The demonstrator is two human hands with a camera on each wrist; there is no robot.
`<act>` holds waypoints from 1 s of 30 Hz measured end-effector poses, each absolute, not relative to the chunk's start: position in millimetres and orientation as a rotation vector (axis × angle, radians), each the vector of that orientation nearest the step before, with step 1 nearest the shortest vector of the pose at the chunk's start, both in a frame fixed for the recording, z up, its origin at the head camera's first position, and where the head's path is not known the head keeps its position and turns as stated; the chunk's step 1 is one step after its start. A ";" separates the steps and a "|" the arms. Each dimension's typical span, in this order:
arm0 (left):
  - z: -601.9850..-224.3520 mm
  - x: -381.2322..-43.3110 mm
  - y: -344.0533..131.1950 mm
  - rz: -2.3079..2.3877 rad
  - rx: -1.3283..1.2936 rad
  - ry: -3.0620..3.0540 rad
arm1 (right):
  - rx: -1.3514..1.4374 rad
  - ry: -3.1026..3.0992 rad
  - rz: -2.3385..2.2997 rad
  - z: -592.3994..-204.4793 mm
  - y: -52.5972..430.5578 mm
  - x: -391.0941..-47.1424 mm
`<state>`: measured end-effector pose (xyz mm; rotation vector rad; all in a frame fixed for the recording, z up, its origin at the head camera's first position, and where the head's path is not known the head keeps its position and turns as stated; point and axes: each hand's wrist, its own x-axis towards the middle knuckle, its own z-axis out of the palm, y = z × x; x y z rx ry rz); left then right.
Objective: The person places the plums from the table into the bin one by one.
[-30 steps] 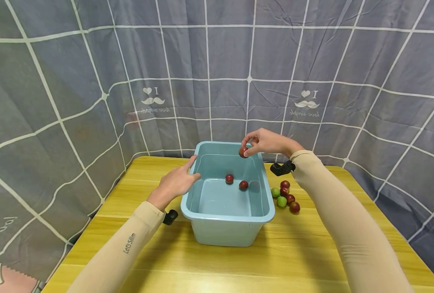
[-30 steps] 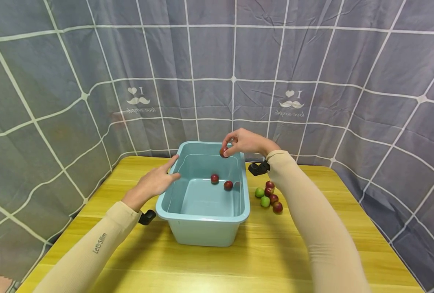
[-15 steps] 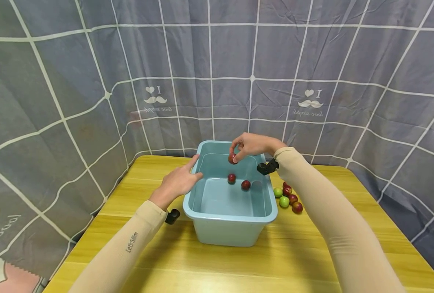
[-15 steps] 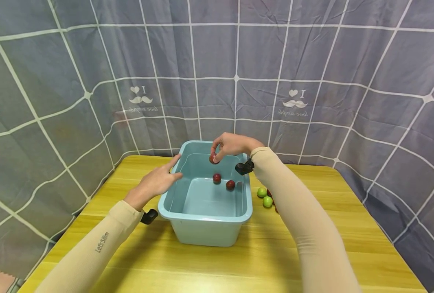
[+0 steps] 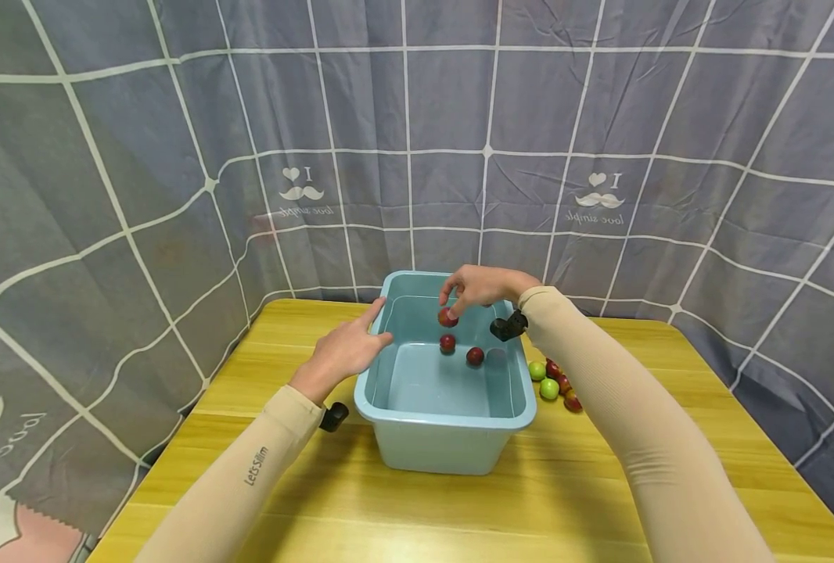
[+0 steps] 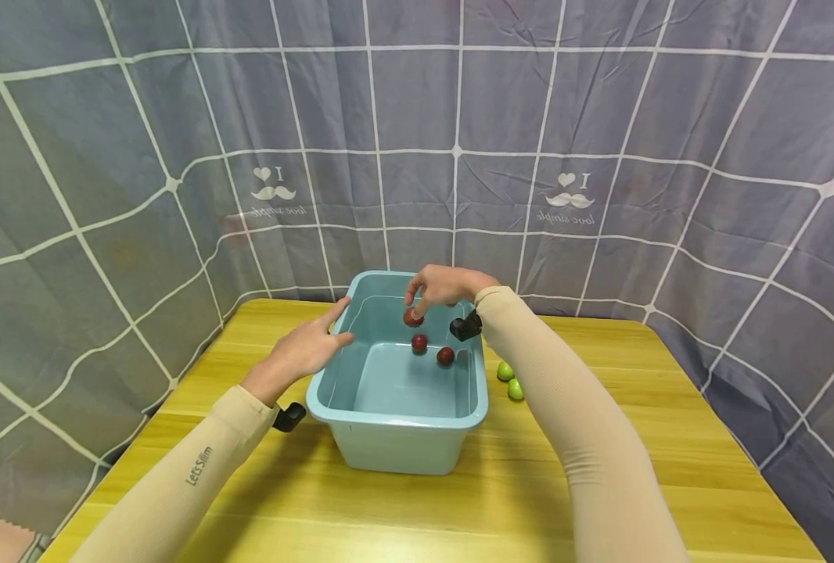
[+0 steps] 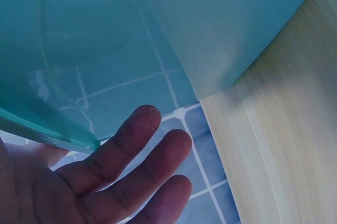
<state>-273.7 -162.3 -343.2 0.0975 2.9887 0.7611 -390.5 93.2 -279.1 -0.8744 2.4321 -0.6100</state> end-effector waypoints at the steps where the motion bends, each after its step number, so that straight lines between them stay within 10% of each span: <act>1: -343.0 -273.6 -162.2 0.764 0.098 2.988 | -0.866 2.433 -0.610 -279.2 94.1 -390.6; 30: -341.5 -272.5 -160.5 0.776 0.104 2.976 | -0.767 2.614 -0.960 -280.3 203.4 -346.1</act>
